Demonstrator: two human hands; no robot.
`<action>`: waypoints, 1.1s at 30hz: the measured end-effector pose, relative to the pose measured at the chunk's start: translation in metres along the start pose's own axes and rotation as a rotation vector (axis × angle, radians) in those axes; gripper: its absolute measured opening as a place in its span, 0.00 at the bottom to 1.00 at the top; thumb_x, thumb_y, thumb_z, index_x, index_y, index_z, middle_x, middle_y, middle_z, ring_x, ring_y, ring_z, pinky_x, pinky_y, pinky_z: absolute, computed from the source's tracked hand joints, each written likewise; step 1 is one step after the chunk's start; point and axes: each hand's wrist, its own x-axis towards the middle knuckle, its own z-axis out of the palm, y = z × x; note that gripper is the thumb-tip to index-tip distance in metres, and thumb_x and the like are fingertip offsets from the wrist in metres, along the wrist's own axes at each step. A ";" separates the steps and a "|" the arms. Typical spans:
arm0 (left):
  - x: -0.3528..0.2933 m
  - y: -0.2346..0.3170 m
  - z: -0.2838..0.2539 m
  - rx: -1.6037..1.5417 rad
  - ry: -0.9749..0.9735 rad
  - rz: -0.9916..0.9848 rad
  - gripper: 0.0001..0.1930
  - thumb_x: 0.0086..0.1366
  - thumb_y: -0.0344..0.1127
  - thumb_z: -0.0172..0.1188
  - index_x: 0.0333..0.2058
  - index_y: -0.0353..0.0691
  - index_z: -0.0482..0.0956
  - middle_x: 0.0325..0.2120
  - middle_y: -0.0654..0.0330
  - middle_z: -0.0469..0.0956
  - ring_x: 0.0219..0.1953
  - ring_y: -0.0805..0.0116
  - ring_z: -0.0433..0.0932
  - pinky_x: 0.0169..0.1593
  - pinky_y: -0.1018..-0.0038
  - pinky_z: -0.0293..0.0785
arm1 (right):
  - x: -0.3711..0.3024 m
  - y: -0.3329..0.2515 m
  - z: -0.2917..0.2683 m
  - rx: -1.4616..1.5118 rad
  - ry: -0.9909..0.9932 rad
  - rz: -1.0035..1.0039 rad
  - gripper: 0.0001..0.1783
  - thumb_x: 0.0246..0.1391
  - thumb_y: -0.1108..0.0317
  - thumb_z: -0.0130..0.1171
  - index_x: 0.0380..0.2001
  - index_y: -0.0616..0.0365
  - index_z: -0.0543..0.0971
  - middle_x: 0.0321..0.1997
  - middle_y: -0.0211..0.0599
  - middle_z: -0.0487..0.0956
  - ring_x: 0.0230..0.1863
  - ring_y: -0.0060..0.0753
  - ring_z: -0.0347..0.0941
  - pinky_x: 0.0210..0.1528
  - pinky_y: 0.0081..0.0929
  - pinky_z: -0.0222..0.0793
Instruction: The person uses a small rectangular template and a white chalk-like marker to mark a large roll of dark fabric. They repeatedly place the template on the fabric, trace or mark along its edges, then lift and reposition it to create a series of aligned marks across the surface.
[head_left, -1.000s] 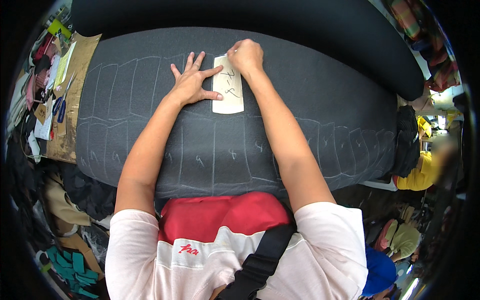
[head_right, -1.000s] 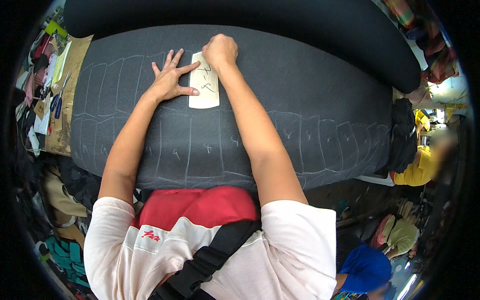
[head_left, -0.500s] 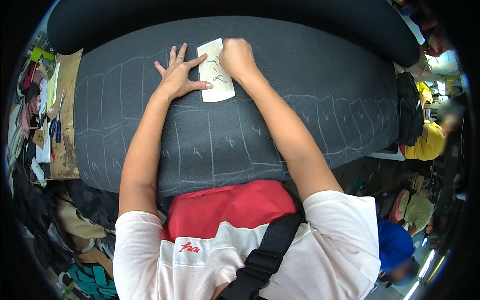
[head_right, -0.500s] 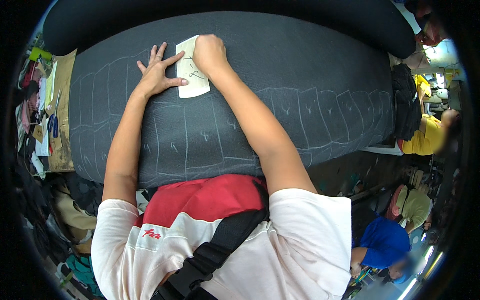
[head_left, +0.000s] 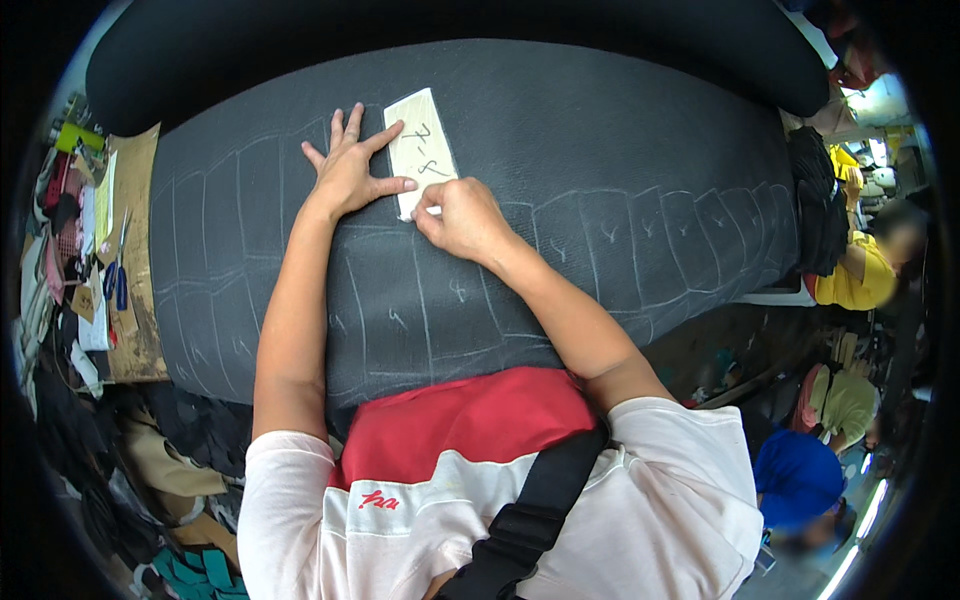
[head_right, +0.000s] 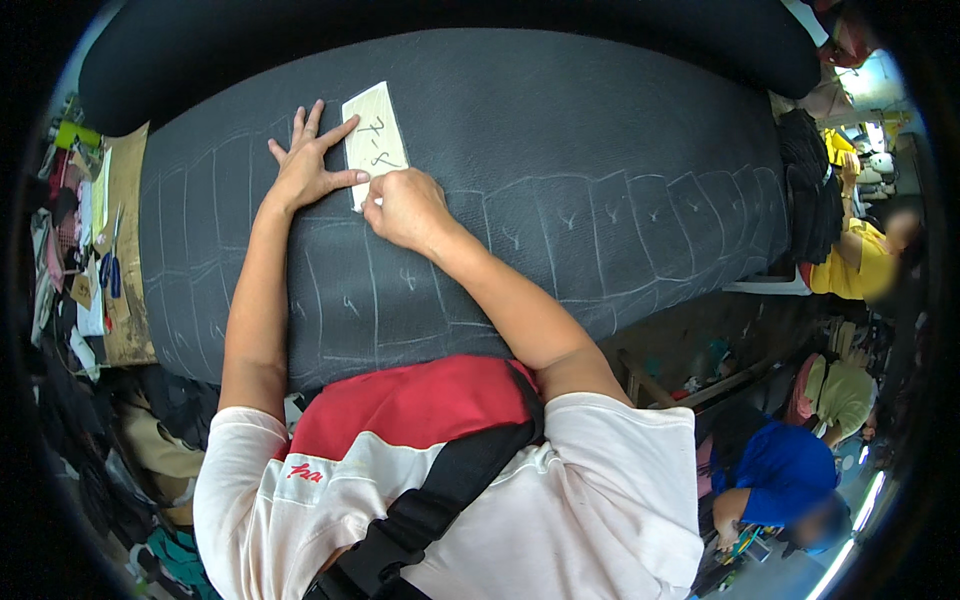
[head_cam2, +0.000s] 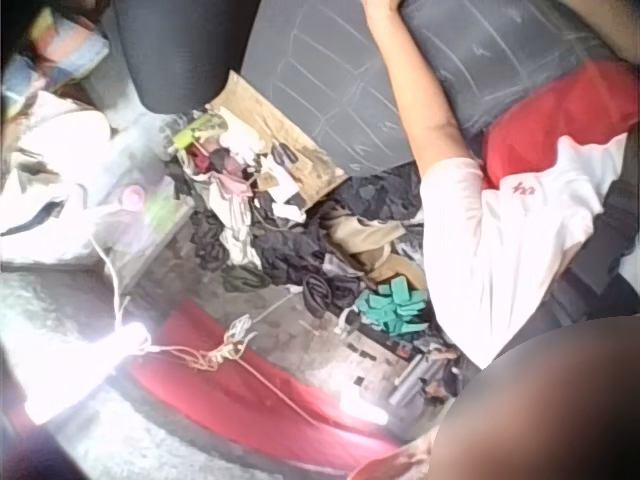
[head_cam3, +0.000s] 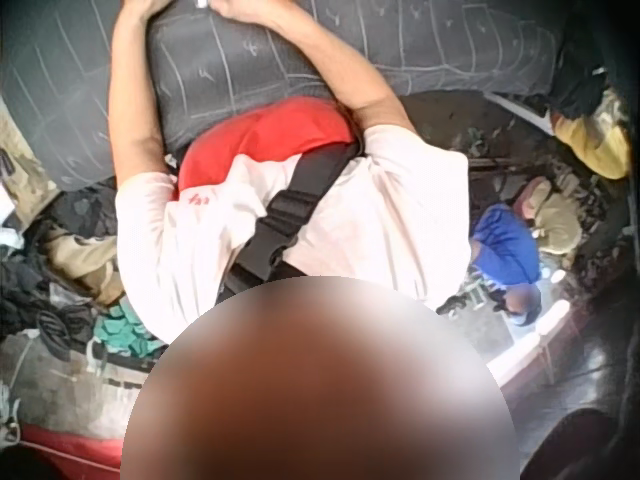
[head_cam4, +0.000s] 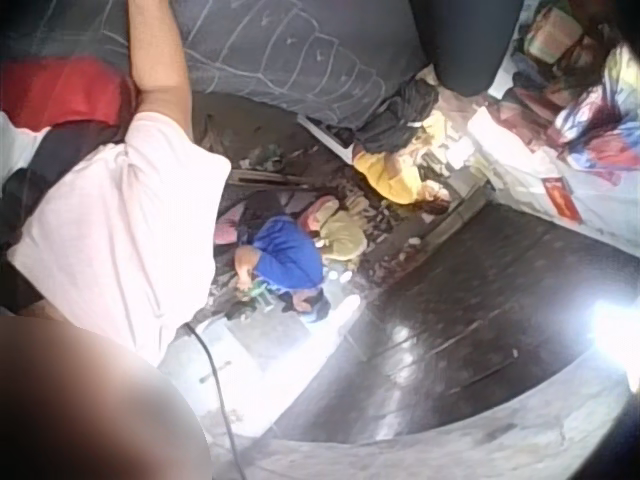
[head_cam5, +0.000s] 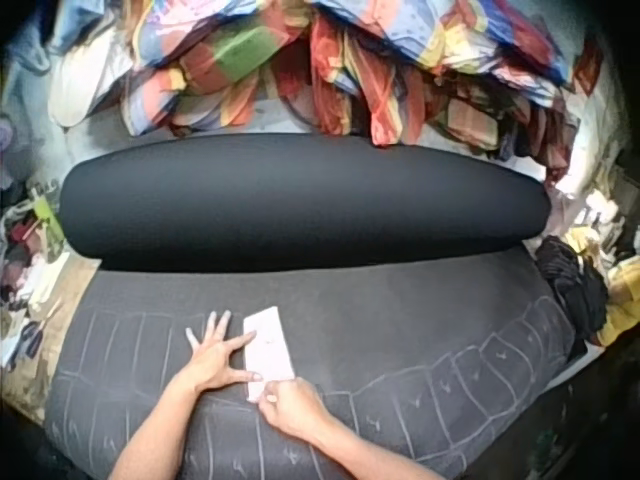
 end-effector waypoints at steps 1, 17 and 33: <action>0.000 0.000 -0.001 0.000 -0.005 -0.002 0.47 0.27 0.61 0.73 0.54 0.62 0.72 0.65 0.47 0.48 0.68 0.48 0.36 0.59 0.32 0.24 | -0.002 0.003 -0.001 -0.068 -0.009 0.013 0.08 0.43 0.70 0.60 0.27 0.63 0.82 0.17 0.49 0.77 0.20 0.40 0.77 0.28 0.33 0.72; 0.001 0.001 -0.002 -0.026 -0.038 0.000 0.47 0.27 0.59 0.74 0.54 0.60 0.72 0.64 0.46 0.49 0.68 0.49 0.36 0.59 0.33 0.21 | -0.090 -0.110 -0.057 1.364 -0.679 -0.825 0.19 0.50 0.64 0.61 0.43 0.66 0.75 0.36 0.43 0.77 0.37 0.41 0.74 0.39 0.33 0.70; 0.001 -0.008 0.006 -0.029 0.028 0.054 0.48 0.25 0.63 0.73 0.52 0.60 0.74 0.63 0.44 0.51 0.68 0.45 0.38 0.59 0.32 0.22 | -0.101 -0.161 -0.054 0.997 -0.683 -0.705 0.15 0.34 0.74 0.62 0.29 0.69 0.73 0.27 0.48 0.72 0.31 0.49 0.72 0.34 0.38 0.67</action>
